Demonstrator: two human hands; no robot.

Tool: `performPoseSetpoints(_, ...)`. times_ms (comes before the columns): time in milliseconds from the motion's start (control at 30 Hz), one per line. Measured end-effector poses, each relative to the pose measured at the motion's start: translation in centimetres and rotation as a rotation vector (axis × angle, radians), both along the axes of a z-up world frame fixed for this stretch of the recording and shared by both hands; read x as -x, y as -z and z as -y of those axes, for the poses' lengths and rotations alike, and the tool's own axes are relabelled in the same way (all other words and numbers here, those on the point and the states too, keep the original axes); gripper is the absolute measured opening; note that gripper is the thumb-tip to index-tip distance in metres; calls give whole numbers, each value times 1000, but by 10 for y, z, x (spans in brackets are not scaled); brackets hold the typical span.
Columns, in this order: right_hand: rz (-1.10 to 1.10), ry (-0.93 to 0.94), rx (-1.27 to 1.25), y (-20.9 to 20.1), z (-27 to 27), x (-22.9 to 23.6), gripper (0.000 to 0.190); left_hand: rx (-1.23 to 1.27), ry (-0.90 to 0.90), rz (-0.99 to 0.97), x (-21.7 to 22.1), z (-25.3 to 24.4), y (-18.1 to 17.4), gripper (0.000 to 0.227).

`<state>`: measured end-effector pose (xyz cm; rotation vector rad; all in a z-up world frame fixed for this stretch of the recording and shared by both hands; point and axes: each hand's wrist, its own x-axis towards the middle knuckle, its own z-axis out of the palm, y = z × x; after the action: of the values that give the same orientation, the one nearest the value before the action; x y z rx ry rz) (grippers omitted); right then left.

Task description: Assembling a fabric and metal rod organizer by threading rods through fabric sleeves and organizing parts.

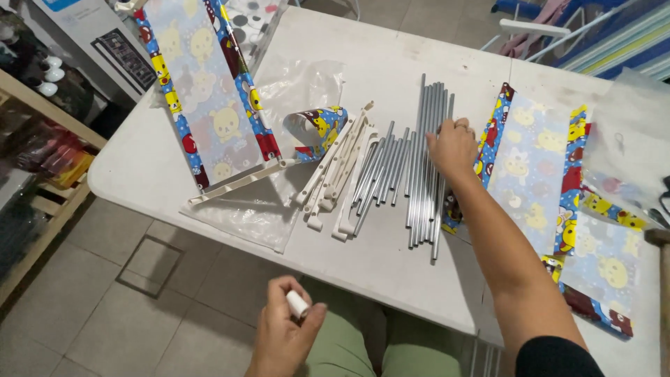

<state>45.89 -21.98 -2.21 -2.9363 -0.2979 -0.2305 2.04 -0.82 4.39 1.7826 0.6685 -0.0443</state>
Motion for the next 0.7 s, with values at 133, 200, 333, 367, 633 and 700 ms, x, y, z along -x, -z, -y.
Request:
performPoseSetpoints(133,-325,0,264,-21,-8,45,59,66,31,-106,-53,-1,-51,54)
performPoseSetpoints(200,-384,-34,321,-21,-6,55,58,-15,113,219,-79,-5,-51,36)
performPoseSetpoints(333,-186,-159,95,-2,8,46,37,-136,184,488,-159,-4,-55,36)
performPoseSetpoints(367,-181,-151,79,4,8,43,34,-247,218,553,-186,-6,-42,34)
performPoseSetpoints(633,-169,-118,-95,12,10,54,23,-814,269,703,-346,-5,44,27)
performPoseSetpoints(700,-148,-129,-199,5,4,64,11,-966,225,635,-361,-3,53,19)
